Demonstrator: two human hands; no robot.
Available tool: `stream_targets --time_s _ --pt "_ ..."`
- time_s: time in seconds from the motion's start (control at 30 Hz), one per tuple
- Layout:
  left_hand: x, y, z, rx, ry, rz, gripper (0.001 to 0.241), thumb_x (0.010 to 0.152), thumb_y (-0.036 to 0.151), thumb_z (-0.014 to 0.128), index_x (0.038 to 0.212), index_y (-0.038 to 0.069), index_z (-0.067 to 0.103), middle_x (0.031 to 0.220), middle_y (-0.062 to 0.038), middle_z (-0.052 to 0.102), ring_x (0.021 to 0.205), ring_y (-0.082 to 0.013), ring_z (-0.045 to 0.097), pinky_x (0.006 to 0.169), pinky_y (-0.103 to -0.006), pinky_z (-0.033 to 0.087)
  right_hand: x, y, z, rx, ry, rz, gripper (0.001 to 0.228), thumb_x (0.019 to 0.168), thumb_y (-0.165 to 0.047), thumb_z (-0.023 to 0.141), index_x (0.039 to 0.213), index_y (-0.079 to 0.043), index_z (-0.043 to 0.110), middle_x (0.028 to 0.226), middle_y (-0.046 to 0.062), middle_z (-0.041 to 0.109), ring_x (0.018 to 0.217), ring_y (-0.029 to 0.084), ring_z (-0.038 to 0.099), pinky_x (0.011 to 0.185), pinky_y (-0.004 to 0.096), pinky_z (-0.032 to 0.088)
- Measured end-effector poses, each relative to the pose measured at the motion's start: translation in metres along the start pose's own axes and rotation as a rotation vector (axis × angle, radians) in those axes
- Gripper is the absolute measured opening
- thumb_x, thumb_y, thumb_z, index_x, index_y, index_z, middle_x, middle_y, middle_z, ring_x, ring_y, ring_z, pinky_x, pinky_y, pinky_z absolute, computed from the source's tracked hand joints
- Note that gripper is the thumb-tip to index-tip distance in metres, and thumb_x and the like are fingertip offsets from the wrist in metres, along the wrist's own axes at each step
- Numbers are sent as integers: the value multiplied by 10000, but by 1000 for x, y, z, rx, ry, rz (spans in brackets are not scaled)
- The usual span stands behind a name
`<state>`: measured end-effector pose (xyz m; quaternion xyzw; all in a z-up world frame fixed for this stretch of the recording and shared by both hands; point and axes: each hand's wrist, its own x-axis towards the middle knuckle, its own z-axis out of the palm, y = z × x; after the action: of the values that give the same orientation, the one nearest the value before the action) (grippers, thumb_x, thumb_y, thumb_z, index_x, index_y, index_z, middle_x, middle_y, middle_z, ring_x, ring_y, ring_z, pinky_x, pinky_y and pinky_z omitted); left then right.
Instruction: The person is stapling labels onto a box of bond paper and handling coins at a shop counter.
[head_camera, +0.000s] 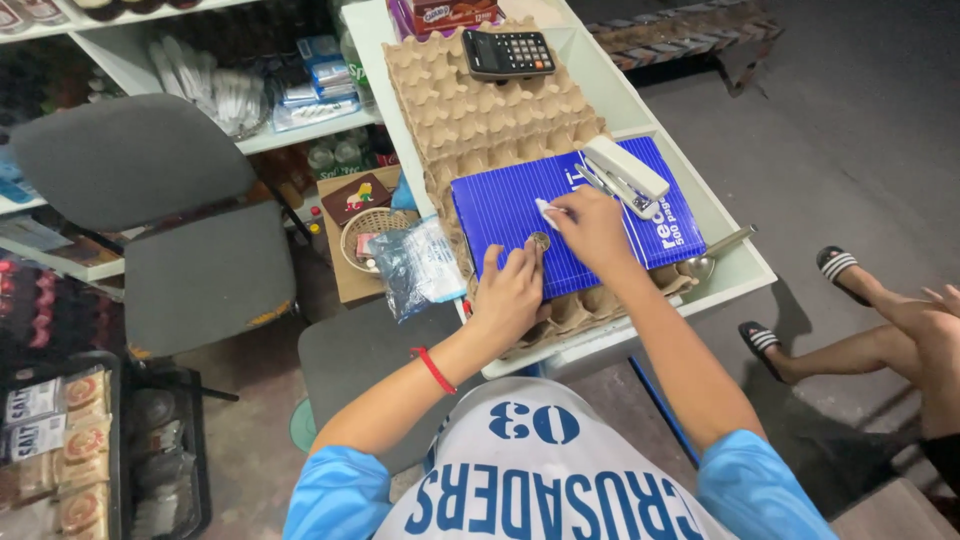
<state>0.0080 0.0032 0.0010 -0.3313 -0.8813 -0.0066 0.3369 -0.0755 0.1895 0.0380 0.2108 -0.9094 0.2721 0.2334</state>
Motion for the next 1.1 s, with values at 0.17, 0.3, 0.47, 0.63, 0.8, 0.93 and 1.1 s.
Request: stream_targets --time_s 0.17,0.3,0.47,0.63,0.8,0.93,1.1 --pt "-3 1 3 -8 16 -9 906 589 478 842 1262 -94 638 1195 -239 659 1037 -283 551 1039 -578 322 -29 -23 1 99 -50 92 86 868 -171 805 947 -139 789 778 85 680 754 279 684 727 374 536" --pt "1 3 3 9 40 0 892 576 453 856 1244 -99 648 1179 -249 663 1027 -285 554 1030 -577 313 -14 -6 21 -58 -8 58 85 906 -178 782 968 -121 772 769 67 644 732 271 676 704 374 537" --pt "-2 3 -4 -6 39 -25 899 588 449 839 1275 -92 629 1213 -245 648 1011 -282 545 1021 -577 310 -11 -19 -4 199 -74 181 137 869 -178 809 982 -103 789 808 123 705 750 280 682 715 373 529" --pt "-3 5 -2 -4 31 -49 874 597 445 831 1277 -70 640 1230 -223 652 1003 -269 549 1015 -555 308 -11 -12 18 35 -74 89 108 867 -211 813 950 -148 785 788 76 694 761 287 702 740 385 550" --pt "-3 -2 -30 -175 -39 -150 829 700 461 824 1351 -11 623 1310 -186 647 1013 -260 543 1024 -578 255 -6 -2 14 164 122 264 134 912 -194 816 1018 -119 785 850 85 713 791 261 728 730 341 564" --pt "-5 -20 -37 -610 -85 -317 777 878 535 692 1440 20 541 1350 -192 640 1001 -299 576 1057 -657 194 -16 -11 -1 614 260 460 108 967 -114 759 1059 -57 758 715 41 668 571 93 588 561 237 485" --pt "1 -45 -1 -576 22 -415 462 942 450 704 1295 155 659 1188 -47 666 1001 -223 590 1036 -557 274 -25 -15 1 650 383 385 110 960 -70 781 1058 -33 749 766 58 688 645 90 622 583 221 508"
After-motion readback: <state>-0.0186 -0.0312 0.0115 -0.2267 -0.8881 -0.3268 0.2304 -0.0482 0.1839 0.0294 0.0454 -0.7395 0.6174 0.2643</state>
